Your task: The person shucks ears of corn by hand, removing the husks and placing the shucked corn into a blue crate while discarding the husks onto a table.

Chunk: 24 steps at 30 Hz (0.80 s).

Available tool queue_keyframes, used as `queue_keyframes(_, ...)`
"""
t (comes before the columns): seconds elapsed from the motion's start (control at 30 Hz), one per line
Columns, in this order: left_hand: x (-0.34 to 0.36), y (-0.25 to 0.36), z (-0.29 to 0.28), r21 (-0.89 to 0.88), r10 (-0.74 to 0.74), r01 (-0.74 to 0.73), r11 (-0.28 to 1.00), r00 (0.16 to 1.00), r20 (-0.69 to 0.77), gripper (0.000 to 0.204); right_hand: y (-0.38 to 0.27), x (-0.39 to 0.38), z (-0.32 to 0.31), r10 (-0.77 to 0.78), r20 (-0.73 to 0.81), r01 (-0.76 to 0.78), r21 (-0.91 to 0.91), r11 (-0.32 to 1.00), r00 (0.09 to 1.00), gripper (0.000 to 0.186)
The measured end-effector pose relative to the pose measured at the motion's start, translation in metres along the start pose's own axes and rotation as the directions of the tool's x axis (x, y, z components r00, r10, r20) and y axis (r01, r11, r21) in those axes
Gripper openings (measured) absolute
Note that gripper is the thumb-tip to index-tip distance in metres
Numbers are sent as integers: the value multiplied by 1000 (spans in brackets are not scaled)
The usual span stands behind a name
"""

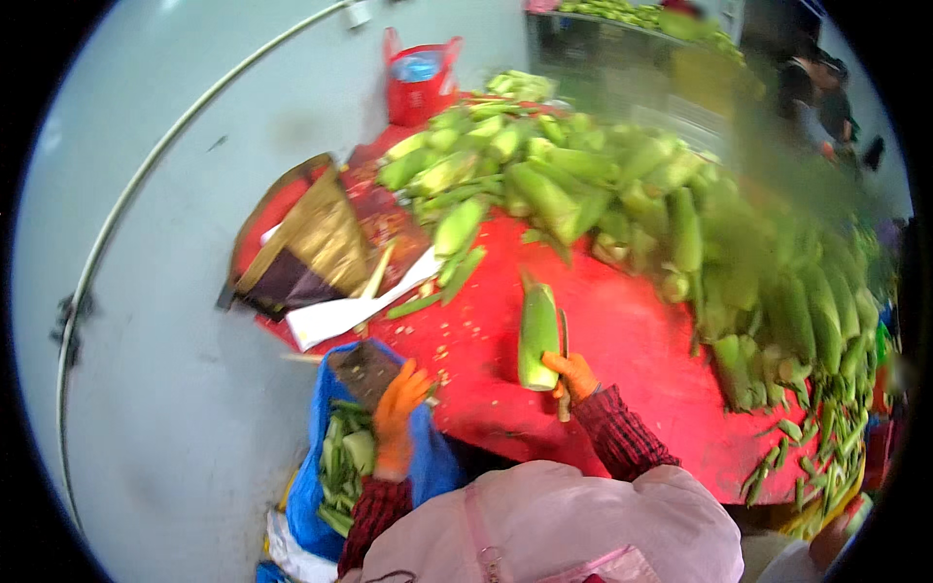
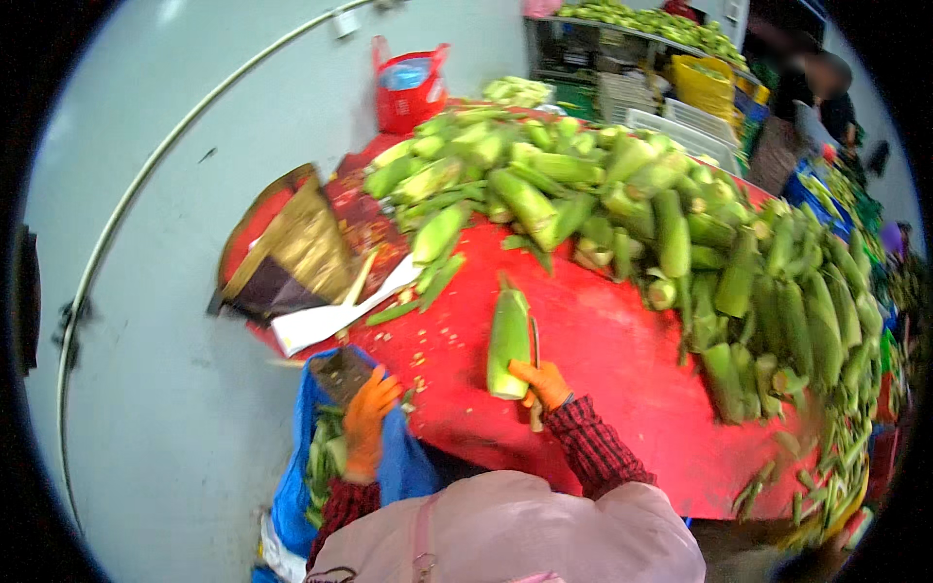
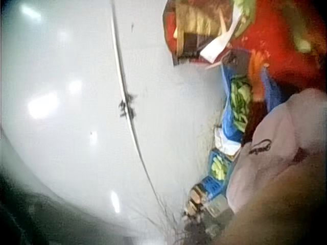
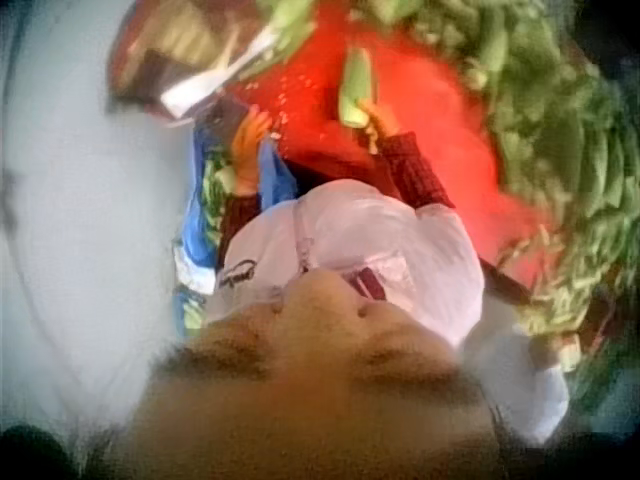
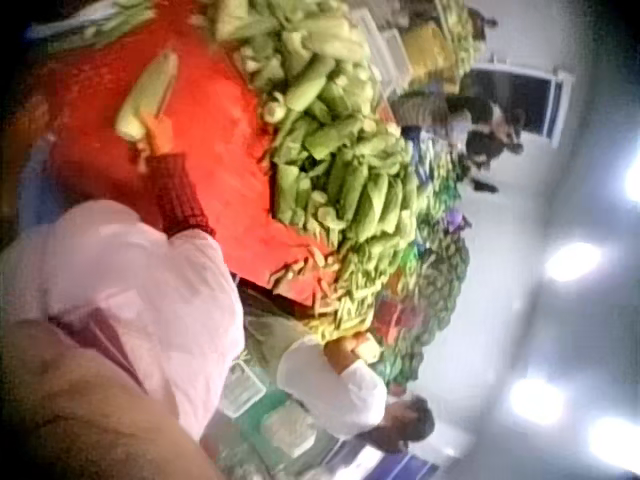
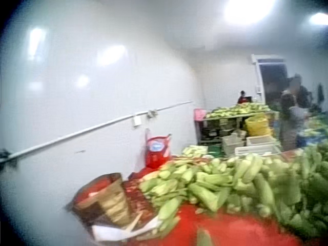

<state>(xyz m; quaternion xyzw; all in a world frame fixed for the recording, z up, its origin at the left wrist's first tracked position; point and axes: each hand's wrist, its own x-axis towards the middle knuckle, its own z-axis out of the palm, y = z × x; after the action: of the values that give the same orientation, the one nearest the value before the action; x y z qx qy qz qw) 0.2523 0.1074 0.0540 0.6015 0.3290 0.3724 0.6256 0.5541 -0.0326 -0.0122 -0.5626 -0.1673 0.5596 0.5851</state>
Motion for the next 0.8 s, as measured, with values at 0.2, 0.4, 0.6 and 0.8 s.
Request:
queue_keyframes(0.2,-5,-32,-12,-824,-78,263,502,963,259,67,-31,-61,164,134,425,-30,-243,970,895,45)
queue_keyframes(0.4,-85,-19,-81,-955,-197,-10,296,978,-71,60,-5,-67,231,-220,724,747,-570,343,653,61)
queue_keyframes(0.6,-144,-30,-111,-986,-257,-96,133,958,-128,47,16,-76,314,40,955,878,-252,-407,293,86)
queue_keyframes(0.8,-165,-27,-125,-979,-269,-199,36,942,-201,46,27,-67,346,109,965,935,-198,-293,238,90)
